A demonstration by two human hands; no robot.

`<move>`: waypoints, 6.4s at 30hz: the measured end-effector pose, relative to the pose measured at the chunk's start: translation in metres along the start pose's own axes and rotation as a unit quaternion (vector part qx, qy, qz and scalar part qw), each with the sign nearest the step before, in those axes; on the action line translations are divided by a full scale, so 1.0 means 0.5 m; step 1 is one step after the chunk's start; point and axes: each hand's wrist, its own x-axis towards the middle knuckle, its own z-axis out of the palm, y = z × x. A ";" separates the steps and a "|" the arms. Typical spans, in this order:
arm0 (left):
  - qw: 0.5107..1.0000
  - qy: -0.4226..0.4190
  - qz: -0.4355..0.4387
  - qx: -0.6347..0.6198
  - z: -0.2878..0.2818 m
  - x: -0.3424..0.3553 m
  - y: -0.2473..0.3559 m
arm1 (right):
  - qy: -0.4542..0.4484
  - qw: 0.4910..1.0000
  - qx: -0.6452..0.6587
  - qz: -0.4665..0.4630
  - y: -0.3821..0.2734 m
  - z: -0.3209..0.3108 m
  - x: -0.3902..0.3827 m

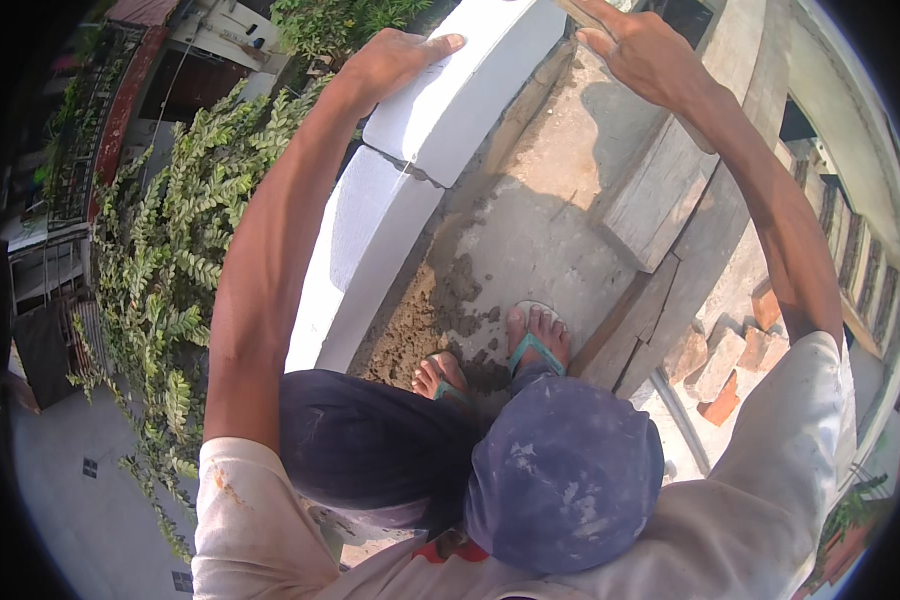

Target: The person applies mortar to a white block using a trowel and places it onto a low wall. They use a hammer to tap the block into position and adjust its alignment. The person also uses a measuring tape and a string line to ensure the wall is straight.

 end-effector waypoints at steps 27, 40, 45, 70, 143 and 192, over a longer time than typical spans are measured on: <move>0.949 0.053 -0.133 0.281 0.074 -0.025 0.212 | 0.161 0.196 0.787 0.562 -0.369 0.187 -0.074; 0.942 0.049 -0.154 0.294 0.081 -0.021 0.214 | 0.161 0.160 0.787 0.573 -0.345 0.245 -0.012; 0.945 0.051 -0.152 0.286 0.089 -0.022 0.220 | 0.313 0.040 0.741 0.593 -0.383 0.217 0.056; 0.941 0.076 -0.158 0.289 0.095 -0.018 0.200 | 0.139 0.147 0.794 0.574 -0.337 0.254 0.001; 0.995 -0.085 -0.059 0.000 -0.087 -0.237 -0.051 | -0.016 0.914 0.398 0.074 -0.269 -0.143 -0.014; 0.981 -0.087 -0.100 -0.141 -0.033 -0.158 0.033 | 0.095 0.870 0.400 0.272 -0.169 0.055 0.007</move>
